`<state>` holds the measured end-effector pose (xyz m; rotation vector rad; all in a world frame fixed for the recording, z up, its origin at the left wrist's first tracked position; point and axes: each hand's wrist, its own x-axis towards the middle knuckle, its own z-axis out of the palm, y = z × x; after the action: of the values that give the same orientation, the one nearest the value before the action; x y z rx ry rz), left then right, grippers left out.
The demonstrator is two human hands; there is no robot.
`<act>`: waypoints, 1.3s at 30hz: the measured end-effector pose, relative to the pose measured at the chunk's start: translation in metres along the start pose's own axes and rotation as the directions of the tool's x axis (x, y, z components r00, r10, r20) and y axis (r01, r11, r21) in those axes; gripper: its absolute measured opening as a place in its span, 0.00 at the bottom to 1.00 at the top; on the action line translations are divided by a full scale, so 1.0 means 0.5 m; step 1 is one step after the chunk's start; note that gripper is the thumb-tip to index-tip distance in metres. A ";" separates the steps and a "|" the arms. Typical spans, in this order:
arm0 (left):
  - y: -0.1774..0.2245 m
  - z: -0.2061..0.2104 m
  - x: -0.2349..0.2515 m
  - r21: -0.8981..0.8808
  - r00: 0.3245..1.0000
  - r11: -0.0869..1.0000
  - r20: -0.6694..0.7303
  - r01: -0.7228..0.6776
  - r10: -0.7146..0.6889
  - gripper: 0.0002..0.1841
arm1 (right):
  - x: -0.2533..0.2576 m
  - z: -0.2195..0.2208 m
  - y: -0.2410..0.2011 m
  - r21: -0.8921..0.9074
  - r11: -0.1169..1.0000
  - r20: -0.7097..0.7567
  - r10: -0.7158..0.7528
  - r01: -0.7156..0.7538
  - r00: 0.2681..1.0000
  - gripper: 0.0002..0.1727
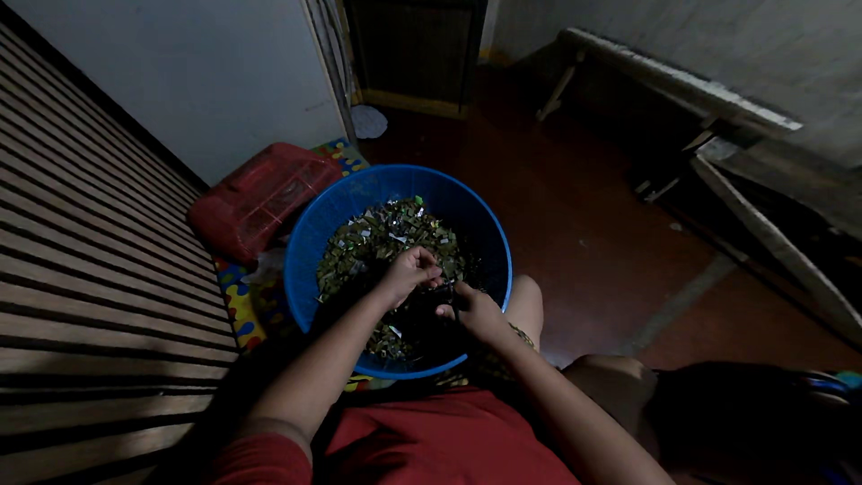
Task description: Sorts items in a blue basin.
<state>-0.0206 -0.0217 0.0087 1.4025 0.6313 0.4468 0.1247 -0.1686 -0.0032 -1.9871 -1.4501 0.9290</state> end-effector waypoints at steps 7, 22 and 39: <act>0.005 0.001 0.000 0.032 1.000 0.999 0.006 0.026 -0.026 0.08 | -0.001 0.000 0.000 -0.002 1.000 0.009 -0.004 0.004 1.000 0.43; 0.010 0.002 -0.003 0.131 0.994 0.989 0.073 0.065 -0.075 0.08 | 0.001 0.002 0.005 0.036 0.998 -0.016 -0.045 0.045 0.999 0.33; 0.031 -0.059 0.069 0.789 0.957 0.595 -0.268 0.153 0.111 0.19 | -0.003 -0.002 0.007 0.130 0.991 -0.118 -0.015 0.031 0.993 0.28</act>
<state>-0.0122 0.0250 0.0176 2.2242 1.1962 0.3541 0.1271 -0.1711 -0.0047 -1.8917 -1.3102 0.8605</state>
